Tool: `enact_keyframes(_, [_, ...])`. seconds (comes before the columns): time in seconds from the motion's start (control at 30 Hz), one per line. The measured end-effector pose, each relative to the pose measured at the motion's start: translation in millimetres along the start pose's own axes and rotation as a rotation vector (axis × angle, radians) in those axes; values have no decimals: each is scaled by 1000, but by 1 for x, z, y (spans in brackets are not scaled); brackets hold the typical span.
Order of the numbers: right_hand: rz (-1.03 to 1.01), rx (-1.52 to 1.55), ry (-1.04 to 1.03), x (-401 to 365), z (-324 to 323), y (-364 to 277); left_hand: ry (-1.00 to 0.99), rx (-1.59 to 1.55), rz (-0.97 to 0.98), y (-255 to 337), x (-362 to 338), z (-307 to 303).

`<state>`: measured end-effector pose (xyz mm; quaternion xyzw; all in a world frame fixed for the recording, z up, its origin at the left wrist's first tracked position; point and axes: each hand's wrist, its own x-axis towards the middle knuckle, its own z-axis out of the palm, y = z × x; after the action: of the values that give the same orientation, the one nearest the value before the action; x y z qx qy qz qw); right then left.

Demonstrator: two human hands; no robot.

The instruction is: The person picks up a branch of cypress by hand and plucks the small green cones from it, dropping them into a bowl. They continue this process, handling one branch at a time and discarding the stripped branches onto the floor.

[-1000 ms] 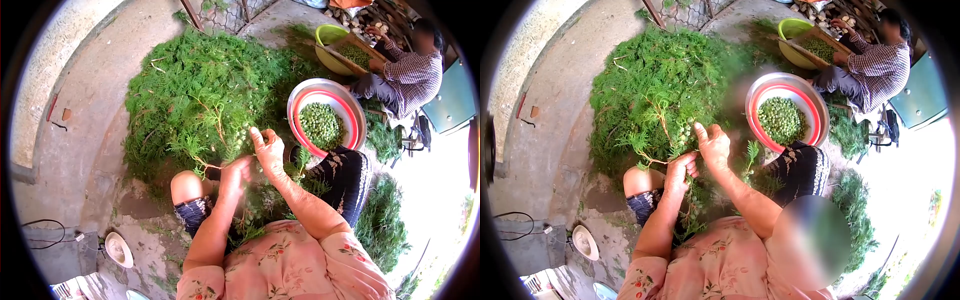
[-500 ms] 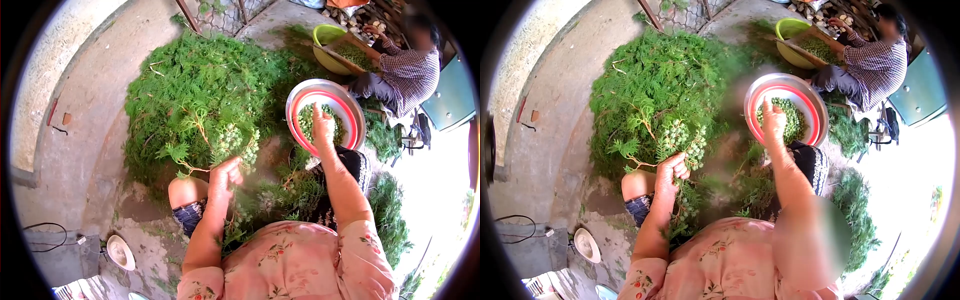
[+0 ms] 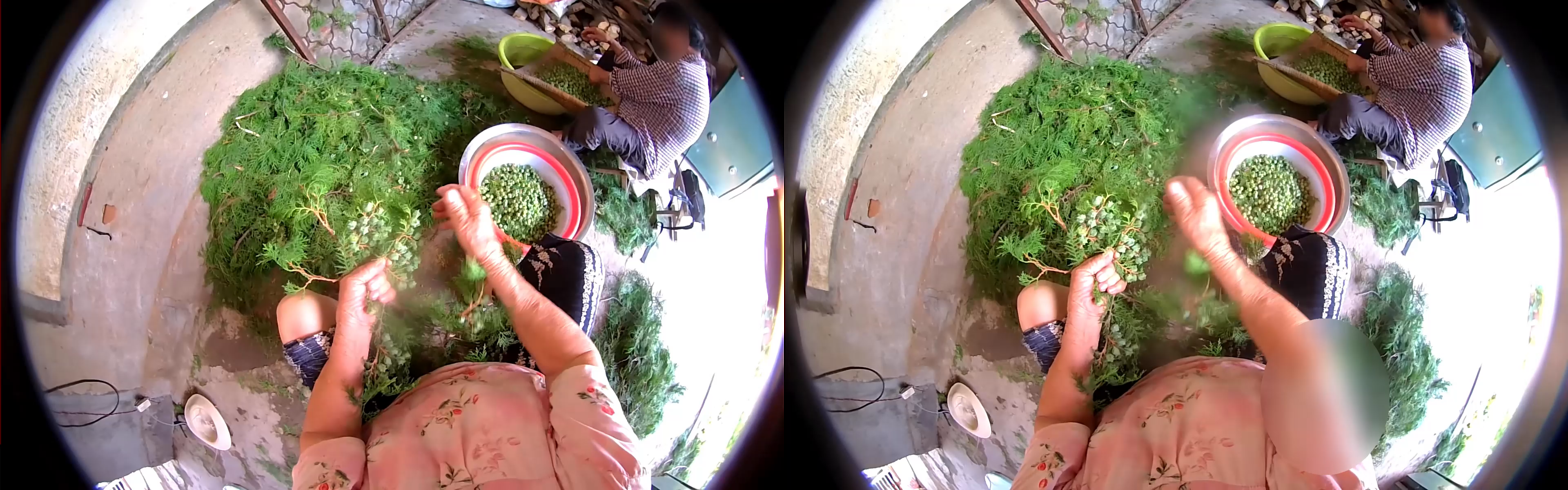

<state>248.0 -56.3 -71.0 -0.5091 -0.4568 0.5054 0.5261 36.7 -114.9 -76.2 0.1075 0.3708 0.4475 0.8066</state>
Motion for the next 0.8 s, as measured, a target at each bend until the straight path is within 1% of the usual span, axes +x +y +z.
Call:
enact_keyframes(0.03, [-34,2,-69,-6,12,-1,7,8,-2,-1,0,1])
enact_keyframes(0.07, [-40,16,-70,-15,23,-7,14,15,-4,-1,-1,3])
enact_keyframes(0.1, [-162,-101,-25,-18,32,-3,21,21,-6,-2,-1,5])
enact_keyframes(0.17, [-144,-191,18,-25,46,-3,6,30,-12,-2,-2,7])
enact_keyframes(0.2, [-200,-197,119,-26,55,2,2,36,-14,-3,-2,8])
enact_keyframes(0.23, [-160,-129,126,-26,59,6,-1,42,-16,-3,-2,8])
enact_keyframes(0.3, [-130,-232,207,-26,63,9,2,32,-20,-4,-2,8])
enact_keyframes(0.43, [-137,-356,243,-22,64,13,63,60,-35,-5,-3,11])
enact_keyframes(0.5, [-118,-370,242,-23,66,12,45,57,-35,-8,-2,10])
enact_keyframes(0.53, [-83,-363,279,-22,67,15,34,57,-34,-9,-2,11])
enact_keyframes(0.63, [-73,-418,323,-18,63,16,7,79,-58,-7,-5,16])
enact_keyframes(0.7, [-153,-415,281,-14,55,18,6,79,-75,-7,-6,18])
enact_keyframes(0.77, [-209,-531,249,-11,49,19,2,77,-85,-9,-6,19])
enact_keyframes(0.8, [-161,-524,228,-10,47,18,-1,77,-87,-10,-6,19])
